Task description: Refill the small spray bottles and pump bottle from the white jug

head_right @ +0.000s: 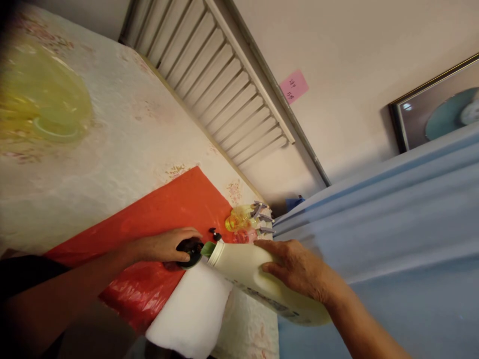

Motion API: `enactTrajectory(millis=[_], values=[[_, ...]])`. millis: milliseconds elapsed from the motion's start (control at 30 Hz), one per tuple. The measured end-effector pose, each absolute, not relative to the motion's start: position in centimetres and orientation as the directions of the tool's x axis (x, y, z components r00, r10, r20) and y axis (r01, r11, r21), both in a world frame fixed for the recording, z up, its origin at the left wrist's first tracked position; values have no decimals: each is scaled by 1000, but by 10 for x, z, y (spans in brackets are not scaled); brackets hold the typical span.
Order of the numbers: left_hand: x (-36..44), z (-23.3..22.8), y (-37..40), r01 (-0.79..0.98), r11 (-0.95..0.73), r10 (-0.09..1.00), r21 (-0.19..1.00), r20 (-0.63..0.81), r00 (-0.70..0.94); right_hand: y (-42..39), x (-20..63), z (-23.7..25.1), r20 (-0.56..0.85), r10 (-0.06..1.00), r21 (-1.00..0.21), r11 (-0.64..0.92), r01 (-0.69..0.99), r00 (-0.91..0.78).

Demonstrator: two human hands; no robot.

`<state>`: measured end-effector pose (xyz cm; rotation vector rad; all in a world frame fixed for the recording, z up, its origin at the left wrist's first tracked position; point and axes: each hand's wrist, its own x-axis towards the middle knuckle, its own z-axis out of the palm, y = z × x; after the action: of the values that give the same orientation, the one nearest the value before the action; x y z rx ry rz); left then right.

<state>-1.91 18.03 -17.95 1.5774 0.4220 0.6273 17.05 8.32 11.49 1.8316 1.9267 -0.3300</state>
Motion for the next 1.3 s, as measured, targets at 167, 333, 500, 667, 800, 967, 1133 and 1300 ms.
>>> enactTrajectory(millis=[167,333,500,667,800,967,1133,1300], values=[[-18,-181,180,-93,-69,583,993,116,804,84,173,115,-480,877,149,90,985,-8],[-17,-182,179,-104,-39,585,994,107,804,84,172,115,-471,882,158,86,984,-2],[-18,-181,179,-103,-27,581,994,99,808,85,170,116,-473,881,139,97,985,-20],[-19,-178,179,-84,-94,606,992,124,786,86,166,118,-481,876,169,110,979,-15],[-21,-176,178,-89,-82,597,993,120,793,86,164,119,-490,872,187,126,974,-19],[-22,-174,177,-79,-77,602,994,110,791,87,165,118,-480,877,199,121,972,-10],[-21,-175,178,-91,-90,603,992,127,788,86,168,116,-470,882,182,87,979,10],[-21,-177,178,-94,-71,593,993,118,797,82,176,112,-474,880,70,59,996,-19]])
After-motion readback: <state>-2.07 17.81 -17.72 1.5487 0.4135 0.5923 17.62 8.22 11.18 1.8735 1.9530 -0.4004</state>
